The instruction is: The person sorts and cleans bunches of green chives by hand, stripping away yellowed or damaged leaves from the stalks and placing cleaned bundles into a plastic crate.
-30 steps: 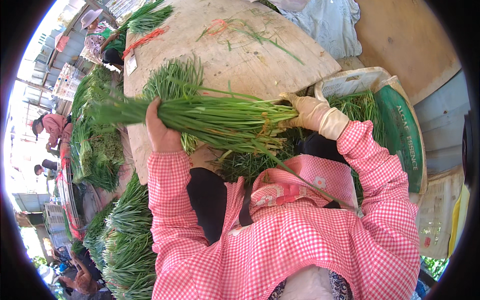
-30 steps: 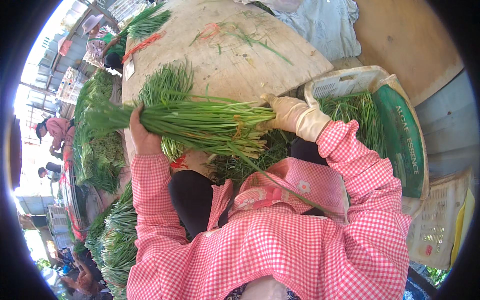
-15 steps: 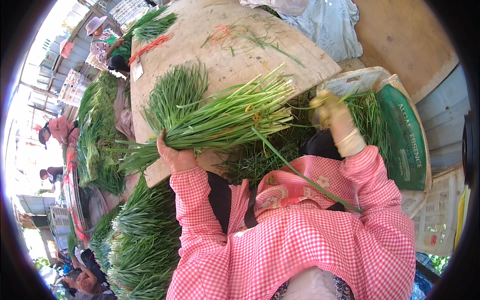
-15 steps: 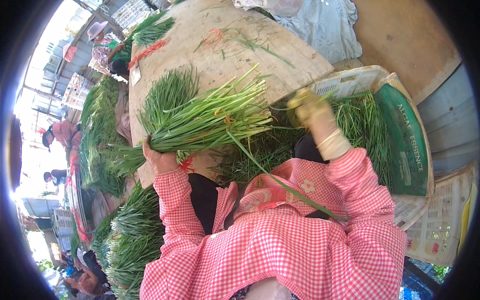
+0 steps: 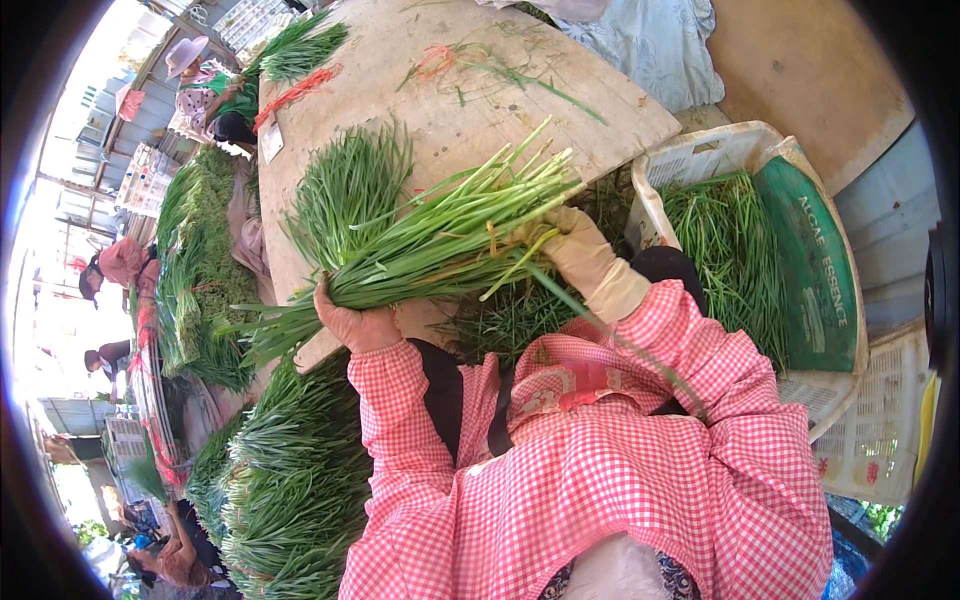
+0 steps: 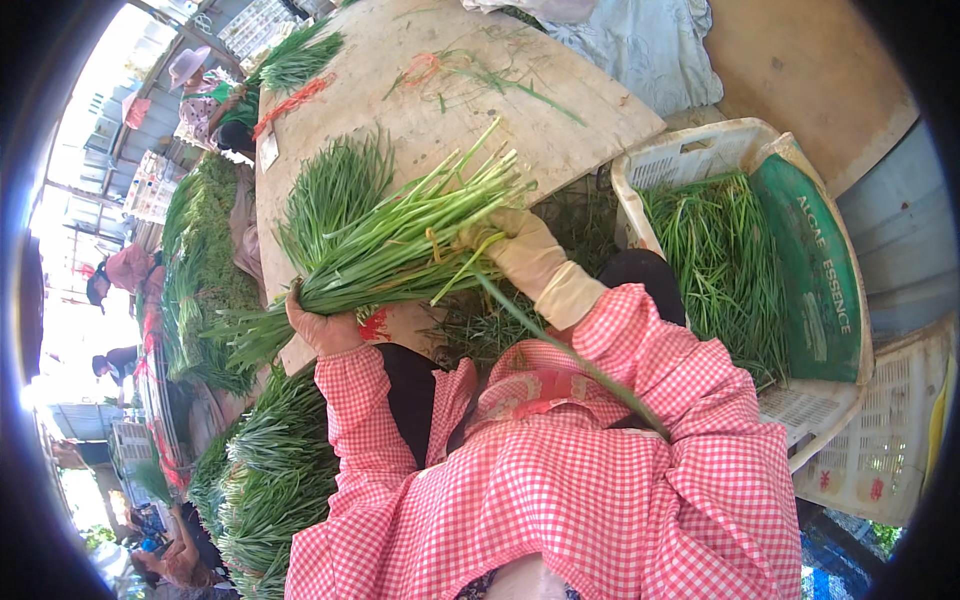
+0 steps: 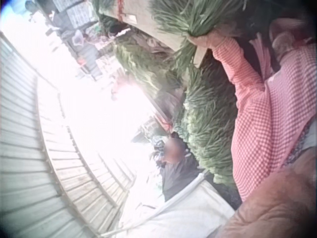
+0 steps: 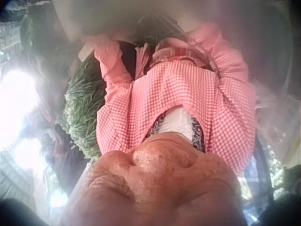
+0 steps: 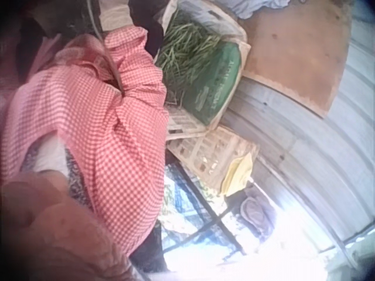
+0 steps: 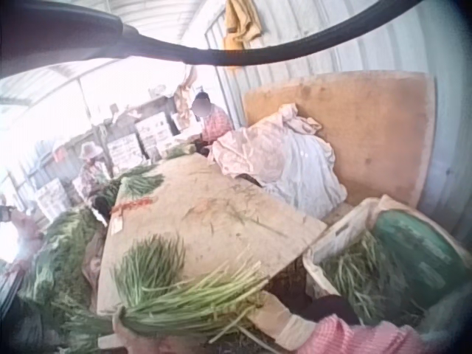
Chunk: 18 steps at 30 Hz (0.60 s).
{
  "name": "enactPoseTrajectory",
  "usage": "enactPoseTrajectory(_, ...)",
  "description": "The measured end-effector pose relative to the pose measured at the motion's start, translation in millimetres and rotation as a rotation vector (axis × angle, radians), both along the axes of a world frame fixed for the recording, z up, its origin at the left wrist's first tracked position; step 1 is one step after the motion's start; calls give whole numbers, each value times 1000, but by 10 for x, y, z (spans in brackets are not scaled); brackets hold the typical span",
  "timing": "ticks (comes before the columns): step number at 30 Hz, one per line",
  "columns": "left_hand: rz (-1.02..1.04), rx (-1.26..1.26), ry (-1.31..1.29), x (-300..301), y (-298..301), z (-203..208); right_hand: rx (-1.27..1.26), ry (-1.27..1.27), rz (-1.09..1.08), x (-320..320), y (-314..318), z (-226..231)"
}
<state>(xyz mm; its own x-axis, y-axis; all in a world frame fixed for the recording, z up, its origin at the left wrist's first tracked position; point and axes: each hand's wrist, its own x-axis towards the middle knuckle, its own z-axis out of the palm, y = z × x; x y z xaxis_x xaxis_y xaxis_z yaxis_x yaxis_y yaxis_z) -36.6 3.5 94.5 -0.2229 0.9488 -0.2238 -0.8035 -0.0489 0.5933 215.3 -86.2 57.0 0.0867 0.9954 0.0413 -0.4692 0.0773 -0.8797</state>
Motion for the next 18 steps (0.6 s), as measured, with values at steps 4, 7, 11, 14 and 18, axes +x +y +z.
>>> enactPoseTrajectory(4, 18, -40, 6, 3, -15, -21, 50, 219, -31, 338, -225, 82)
enactPoseTrajectory(7, 34, -64, -3, -141, 83, -177, 9, 790, -245, 930, -423, 144)
enactPoseTrajectory(11, 18, -91, -84, -352, 184, -275, 111, 804, -408, 1438, -707, 312)
enactPoseTrajectory(14, -24, -77, -147, -513, 330, -398, -101, 168, -93, 1325, -832, 169)
enactPoseTrajectory(18, -79, -51, -162, -473, 259, -265, -129, -1293, 111, 657, -602, 87)
